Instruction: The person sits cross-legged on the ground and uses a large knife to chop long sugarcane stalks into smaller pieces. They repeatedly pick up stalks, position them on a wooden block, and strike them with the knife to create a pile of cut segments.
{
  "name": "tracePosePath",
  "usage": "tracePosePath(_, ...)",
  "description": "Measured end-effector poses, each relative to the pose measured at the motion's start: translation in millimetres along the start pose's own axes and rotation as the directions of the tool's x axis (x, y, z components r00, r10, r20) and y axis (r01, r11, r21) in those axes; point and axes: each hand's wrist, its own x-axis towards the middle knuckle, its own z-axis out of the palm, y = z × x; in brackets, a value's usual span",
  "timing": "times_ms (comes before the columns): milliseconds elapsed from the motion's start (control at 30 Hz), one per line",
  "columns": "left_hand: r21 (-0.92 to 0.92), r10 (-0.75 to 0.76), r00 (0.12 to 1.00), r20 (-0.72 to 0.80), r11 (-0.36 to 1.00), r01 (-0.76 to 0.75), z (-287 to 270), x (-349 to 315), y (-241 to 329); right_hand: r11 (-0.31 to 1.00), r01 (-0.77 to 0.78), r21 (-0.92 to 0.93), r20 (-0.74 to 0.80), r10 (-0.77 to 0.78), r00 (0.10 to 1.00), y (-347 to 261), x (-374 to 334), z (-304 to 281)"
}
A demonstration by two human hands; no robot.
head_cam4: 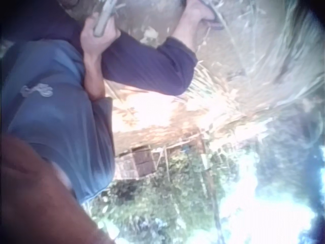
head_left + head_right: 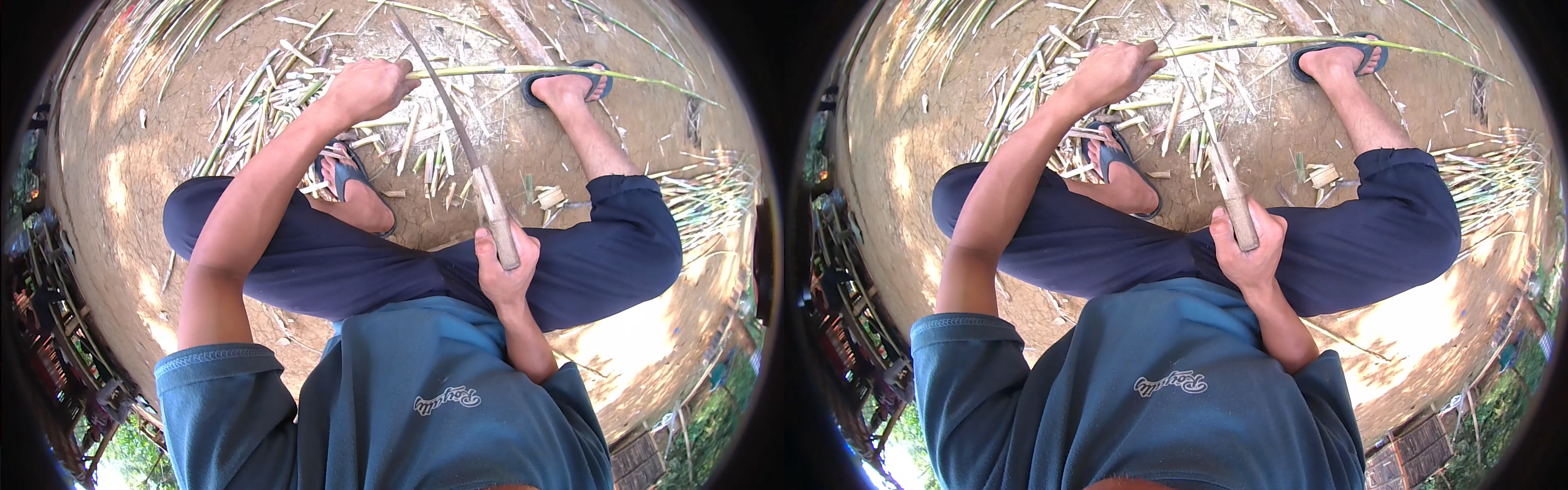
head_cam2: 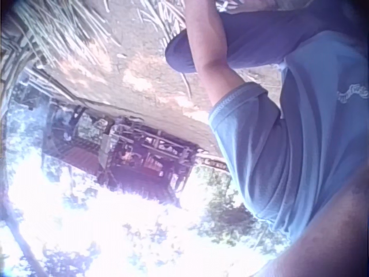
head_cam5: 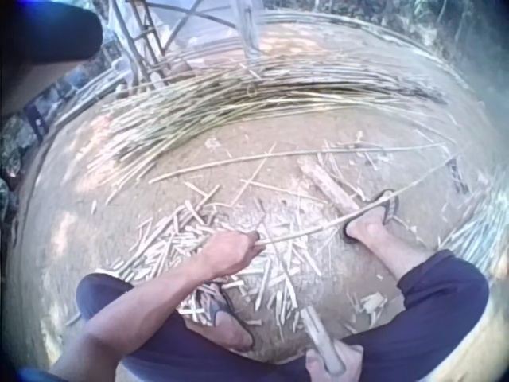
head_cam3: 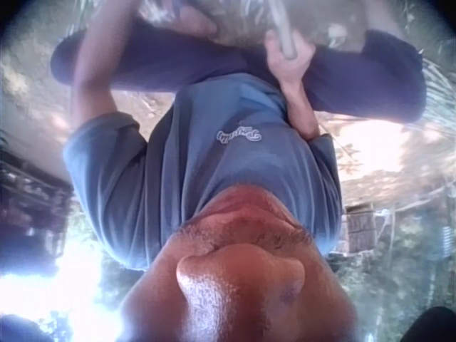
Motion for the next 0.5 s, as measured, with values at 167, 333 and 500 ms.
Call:
tracePosePath(167,0.055,-0.004,0.999,-0.038,0.998,0.006,11.8,4.1,1.7,0.999,0.005,0.046,-0.041,-0.004,0.999,-1.9,-4.4,6.8)
tracePosePath(333,0.101,-0.02,0.999,-0.047,0.995,0.025,10.9,5.5,14.2,0.998,-0.067,0.011,-0.032,0.067,0.997,-0.2,-13.7,2.9)
tracePosePath(500,0.118,-0.094,0.996,0.002,0.989,0.093,9.9,10.3,26.8,0.995,-0.088,0.053,-0.085,0.092,0.992,-6.5,-24.0,4.7)
